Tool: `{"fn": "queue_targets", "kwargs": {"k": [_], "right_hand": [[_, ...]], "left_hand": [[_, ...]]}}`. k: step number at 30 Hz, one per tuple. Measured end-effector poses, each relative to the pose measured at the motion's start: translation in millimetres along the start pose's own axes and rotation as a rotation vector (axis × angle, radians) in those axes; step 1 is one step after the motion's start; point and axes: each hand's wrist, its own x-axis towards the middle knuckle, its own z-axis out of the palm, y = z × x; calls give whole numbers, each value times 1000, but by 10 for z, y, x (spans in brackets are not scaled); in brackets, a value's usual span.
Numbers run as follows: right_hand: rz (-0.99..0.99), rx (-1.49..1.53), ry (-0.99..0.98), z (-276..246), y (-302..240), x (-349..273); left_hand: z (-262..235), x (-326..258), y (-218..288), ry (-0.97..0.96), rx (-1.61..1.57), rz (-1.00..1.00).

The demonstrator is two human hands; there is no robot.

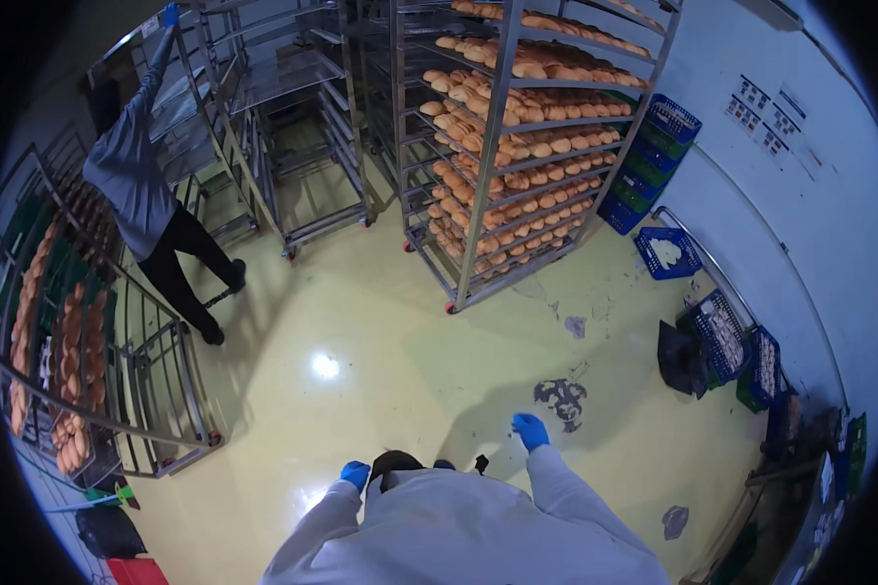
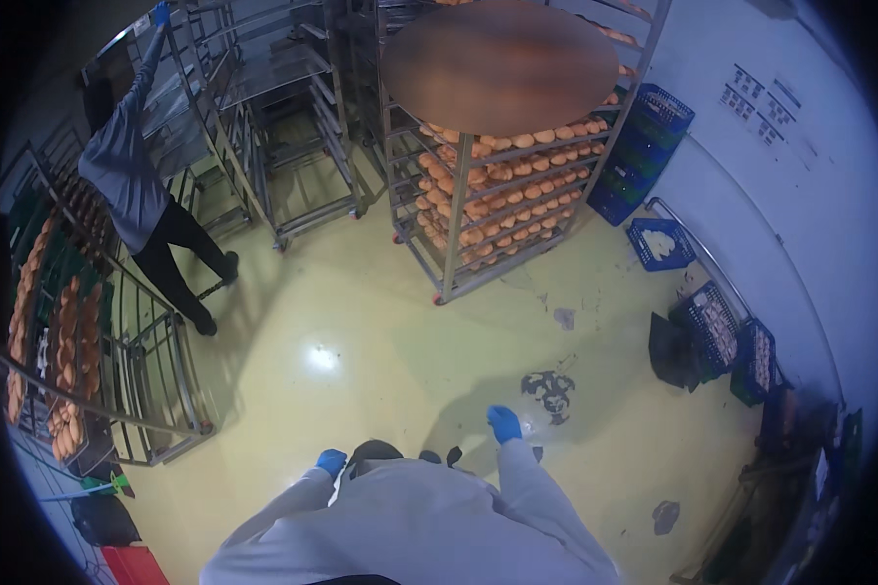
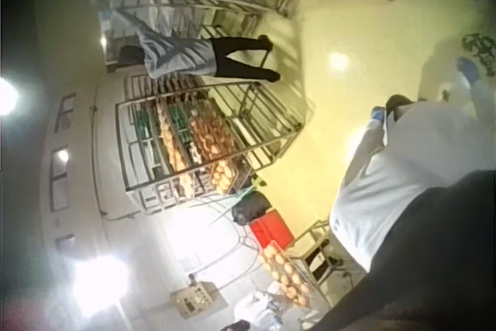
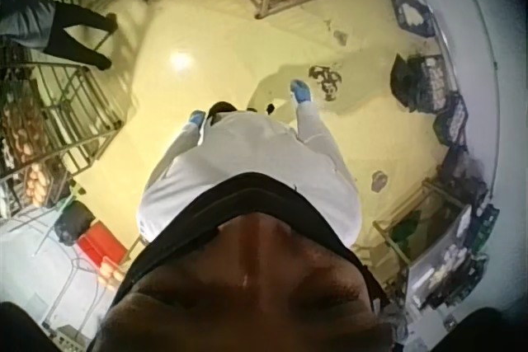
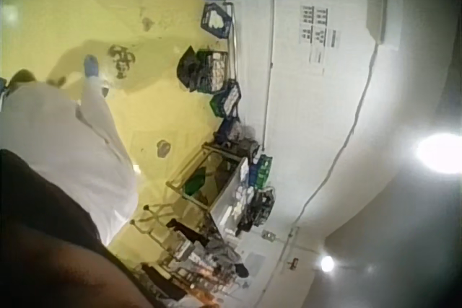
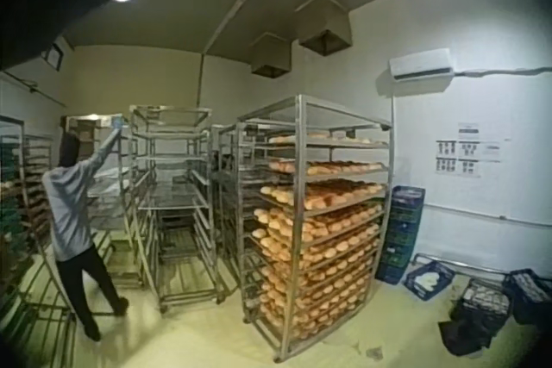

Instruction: The person arranges freshly baked buns from a wire rack onto a moving conveyor belt. They then walk to a nearby rack, pull out a tray of buns, and return to the conveyor area.

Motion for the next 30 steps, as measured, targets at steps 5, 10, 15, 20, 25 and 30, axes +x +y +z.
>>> {"fn": "queue_targets", "kwargs": {"k": [5, 10, 15, 20, 25, 30], "right_hand": [[-15, 262, -114, 812, -1735, 707], [113, 268, 78, 1115, -1523, 1424], [561, 293, 520, 990, -498, 1529], [694, 619, 856, 1475, -769, 1340], [536, 587, 792, 2266, -1631, 1713], [403, 536, 839, 2776, -2007, 1770]], "left_hand": [[-736, 1670, 101, -19, 126, 48], [-1693, 3692, 525, -71, 416, 327], [-3022, 5839, 1280, -70, 484, 541], [-4998, 7932, 2687, 356, -175, 699], [-7169, 9140, 4611, 659, -952, 717], [-8809, 9651, 5768, 535, -1328, 782]]}}
